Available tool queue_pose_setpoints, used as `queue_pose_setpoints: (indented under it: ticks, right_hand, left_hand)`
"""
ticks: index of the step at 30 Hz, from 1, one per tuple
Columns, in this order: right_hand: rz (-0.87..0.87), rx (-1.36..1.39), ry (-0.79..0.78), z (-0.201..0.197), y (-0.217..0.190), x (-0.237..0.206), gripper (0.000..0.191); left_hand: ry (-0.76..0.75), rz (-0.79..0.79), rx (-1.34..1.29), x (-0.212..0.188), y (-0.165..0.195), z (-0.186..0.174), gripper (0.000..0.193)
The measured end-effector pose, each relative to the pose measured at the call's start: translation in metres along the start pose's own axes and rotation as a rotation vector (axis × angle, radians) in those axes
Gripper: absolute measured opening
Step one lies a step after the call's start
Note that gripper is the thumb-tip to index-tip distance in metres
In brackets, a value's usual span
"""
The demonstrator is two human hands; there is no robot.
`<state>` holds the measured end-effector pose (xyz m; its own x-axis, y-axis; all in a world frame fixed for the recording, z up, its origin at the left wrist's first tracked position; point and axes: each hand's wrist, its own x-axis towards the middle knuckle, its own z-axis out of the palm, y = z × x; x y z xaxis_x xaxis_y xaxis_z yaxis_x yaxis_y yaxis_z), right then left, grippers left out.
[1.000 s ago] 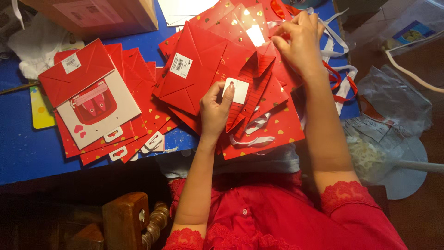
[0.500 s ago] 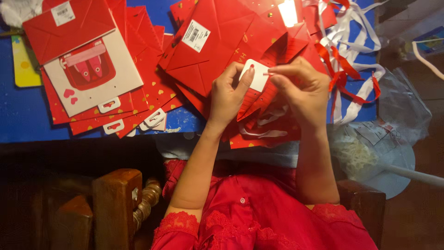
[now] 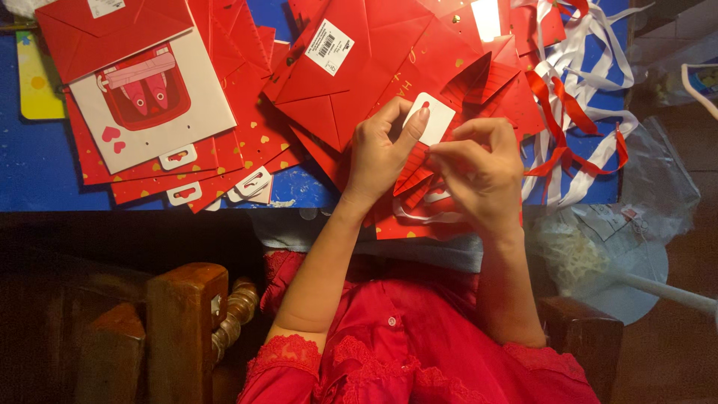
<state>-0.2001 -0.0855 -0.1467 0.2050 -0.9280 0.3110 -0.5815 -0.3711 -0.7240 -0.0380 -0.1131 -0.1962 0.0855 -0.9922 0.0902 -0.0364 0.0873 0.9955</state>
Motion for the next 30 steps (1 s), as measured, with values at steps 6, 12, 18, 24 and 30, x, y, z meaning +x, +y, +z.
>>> queue_pose_setpoints:
  ticks: [6, 12, 18, 24, 30]
  right_hand:
    - [-0.133, -0.16, 0.066, 0.008, -0.005, -0.005, 0.02]
    - [0.007, 0.001, 0.073, 0.007, 0.004, -0.012, 0.017]
    - [0.113, 0.029, 0.043, -0.002, 0.006, -0.013, 0.016]
    - [0.136, 0.029, -0.016, -0.01, 0.0, -0.007, 0.02]
    - [0.166, 0.043, -0.029, -0.014, 0.001, -0.003, 0.019]
  left_hand:
    - [-0.127, -0.063, 0.011, 0.0, 0.015, -0.008, 0.023]
    - [-0.467, 0.025, 0.089, -0.007, 0.027, -0.039, 0.026]
    - [-0.341, 0.175, 0.262, -0.015, 0.028, -0.022, 0.014]
    - [-0.322, 0.139, 0.297, -0.016, 0.032, -0.019, 0.011]
    - [-0.238, -0.01, 0.015, -0.02, 0.031, -0.019, 0.022]
